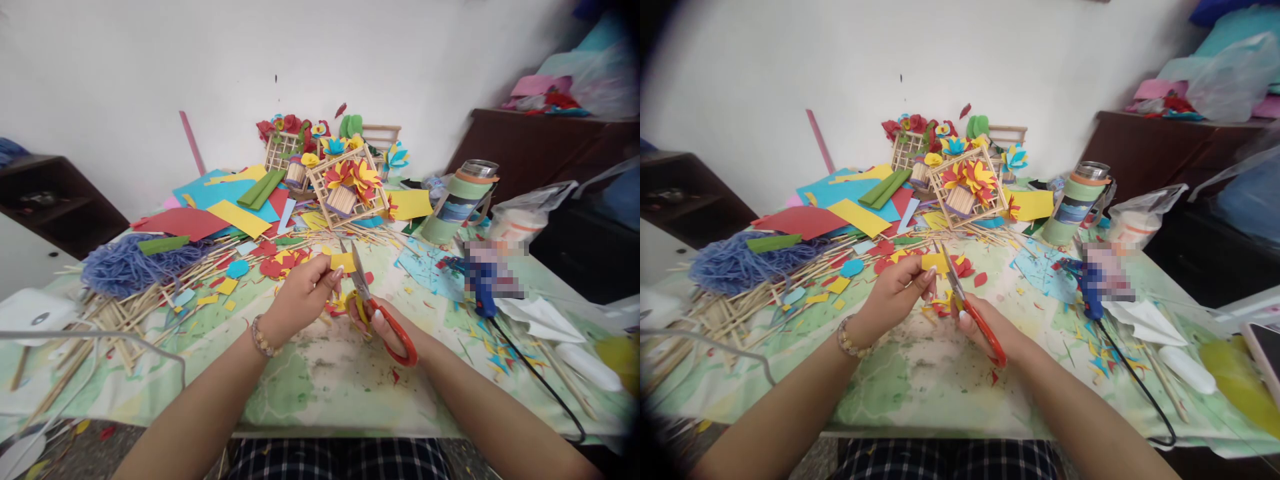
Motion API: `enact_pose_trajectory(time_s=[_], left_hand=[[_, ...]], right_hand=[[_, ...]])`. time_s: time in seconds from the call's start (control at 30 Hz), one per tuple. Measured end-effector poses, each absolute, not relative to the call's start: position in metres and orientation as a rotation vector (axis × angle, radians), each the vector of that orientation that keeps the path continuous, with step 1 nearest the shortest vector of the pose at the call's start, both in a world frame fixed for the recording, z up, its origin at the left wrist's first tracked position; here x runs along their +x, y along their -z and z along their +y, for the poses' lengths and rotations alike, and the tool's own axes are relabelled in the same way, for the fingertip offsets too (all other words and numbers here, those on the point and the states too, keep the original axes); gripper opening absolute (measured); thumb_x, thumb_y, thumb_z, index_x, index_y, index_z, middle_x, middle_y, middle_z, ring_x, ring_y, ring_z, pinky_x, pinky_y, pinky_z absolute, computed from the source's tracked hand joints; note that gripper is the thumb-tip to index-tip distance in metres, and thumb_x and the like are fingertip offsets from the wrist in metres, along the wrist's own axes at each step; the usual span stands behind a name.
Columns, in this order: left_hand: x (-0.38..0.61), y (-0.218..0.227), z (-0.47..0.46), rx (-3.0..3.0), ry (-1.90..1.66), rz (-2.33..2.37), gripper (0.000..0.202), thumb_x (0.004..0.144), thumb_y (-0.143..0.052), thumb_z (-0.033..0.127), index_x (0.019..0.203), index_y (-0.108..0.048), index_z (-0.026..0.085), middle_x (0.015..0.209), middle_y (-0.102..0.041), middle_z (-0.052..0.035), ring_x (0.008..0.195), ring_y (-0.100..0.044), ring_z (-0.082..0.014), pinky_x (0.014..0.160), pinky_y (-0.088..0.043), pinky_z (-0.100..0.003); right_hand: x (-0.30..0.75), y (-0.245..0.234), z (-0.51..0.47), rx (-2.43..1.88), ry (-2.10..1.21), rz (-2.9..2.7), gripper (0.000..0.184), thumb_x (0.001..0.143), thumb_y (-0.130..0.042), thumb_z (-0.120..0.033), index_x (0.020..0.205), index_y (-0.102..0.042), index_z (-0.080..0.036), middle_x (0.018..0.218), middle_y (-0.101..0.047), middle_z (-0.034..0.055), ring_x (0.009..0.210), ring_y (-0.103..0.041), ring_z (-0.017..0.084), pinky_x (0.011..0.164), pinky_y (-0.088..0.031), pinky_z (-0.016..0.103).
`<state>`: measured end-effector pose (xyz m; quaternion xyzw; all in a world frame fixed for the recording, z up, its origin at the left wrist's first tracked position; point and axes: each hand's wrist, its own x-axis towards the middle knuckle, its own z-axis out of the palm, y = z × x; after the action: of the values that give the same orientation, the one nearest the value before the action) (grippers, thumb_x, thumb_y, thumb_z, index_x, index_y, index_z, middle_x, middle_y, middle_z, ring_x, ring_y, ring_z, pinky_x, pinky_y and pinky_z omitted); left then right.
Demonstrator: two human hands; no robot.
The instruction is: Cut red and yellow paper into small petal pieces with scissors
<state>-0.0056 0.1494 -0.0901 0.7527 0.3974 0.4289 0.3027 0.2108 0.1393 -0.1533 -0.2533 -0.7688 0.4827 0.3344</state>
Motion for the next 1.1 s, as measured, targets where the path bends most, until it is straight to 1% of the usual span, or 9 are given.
enact_pose_trajectory(time_s=[0.23, 0.53, 0.7, 0.83, 0.93, 1.1], left_hand=[[-0.009, 0.085, 0.150, 1.996, -1.079, 1.082, 0.034, 0.101, -0.049, 0.037, 0.070, -0.050, 0.022, 0.064, -0.062, 0.0004, 0.060, -0.057, -0.0140, 0.061, -0.043, -0.028], [-0.011, 0.082, 0.150, 1.961, -1.059, 1.067, 0.033, 0.099, -0.050, 0.036, 0.068, -0.046, 0.023, 0.065, -0.063, -0.0006, 0.061, -0.058, -0.0141, 0.062, -0.045, -0.028], [-0.012, 0.081, 0.151, 1.967, -1.045, 1.082, 0.034, 0.098, -0.051, 0.038, 0.068, -0.046, 0.023, 0.065, -0.063, -0.0011, 0.061, -0.058, -0.0145, 0.061, -0.045, -0.028], [-0.013, 0.083, 0.152, 1.966, -1.031, 1.088, 0.036, 0.097, -0.052, 0.041, 0.067, -0.047, 0.022, 0.065, -0.064, -0.0016, 0.060, -0.058, -0.0146, 0.060, -0.044, -0.028], [-0.014, 0.084, 0.153, 1.940, -1.025, 1.075, 0.037, 0.097, -0.053, 0.044, 0.067, -0.049, 0.022, 0.065, -0.063, -0.0019, 0.060, -0.057, -0.0148, 0.059, -0.044, -0.028], [-0.013, 0.085, 0.153, 1.920, -1.000, 1.028, 0.041, 0.097, -0.055, 0.049, 0.067, -0.050, 0.021, 0.065, -0.064, -0.0021, 0.060, -0.057, -0.0148, 0.058, -0.045, -0.028]], right_hand=[[0.212, 0.152, 0.140, -0.652, -1.252, -2.024, 0.067, 0.095, -0.032, -0.086, 0.091, -0.048, -0.022, 0.077, -0.047, 0.0002, 0.066, -0.041, 0.017, 0.061, -0.037, 0.031], [0.217, 0.146, 0.140, -0.678, -1.300, -2.012, 0.064, 0.096, -0.037, -0.084, 0.089, -0.048, -0.021, 0.075, -0.045, -0.0007, 0.064, -0.040, 0.016, 0.058, -0.036, 0.029], [0.220, 0.142, 0.143, -0.727, -1.277, -2.053, 0.068, 0.095, -0.035, -0.087, 0.086, -0.048, -0.021, 0.073, -0.045, -0.0009, 0.062, -0.037, 0.015, 0.055, -0.034, 0.028], [0.225, 0.139, 0.145, -0.731, -1.346, -2.074, 0.070, 0.093, -0.034, -0.089, 0.087, -0.048, -0.021, 0.070, -0.045, -0.0020, 0.059, -0.037, 0.014, 0.053, -0.033, 0.028], [0.228, 0.138, 0.146, -0.736, -1.339, -2.110, 0.072, 0.092, -0.031, -0.090, 0.088, -0.049, -0.021, 0.073, -0.046, -0.0009, 0.061, -0.038, 0.015, 0.054, -0.035, 0.029], [0.228, 0.137, 0.147, -0.661, -1.310, -2.133, 0.069, 0.094, -0.032, -0.088, 0.097, -0.052, -0.021, 0.084, -0.050, 0.0026, 0.069, -0.042, 0.017, 0.059, -0.038, 0.029]])
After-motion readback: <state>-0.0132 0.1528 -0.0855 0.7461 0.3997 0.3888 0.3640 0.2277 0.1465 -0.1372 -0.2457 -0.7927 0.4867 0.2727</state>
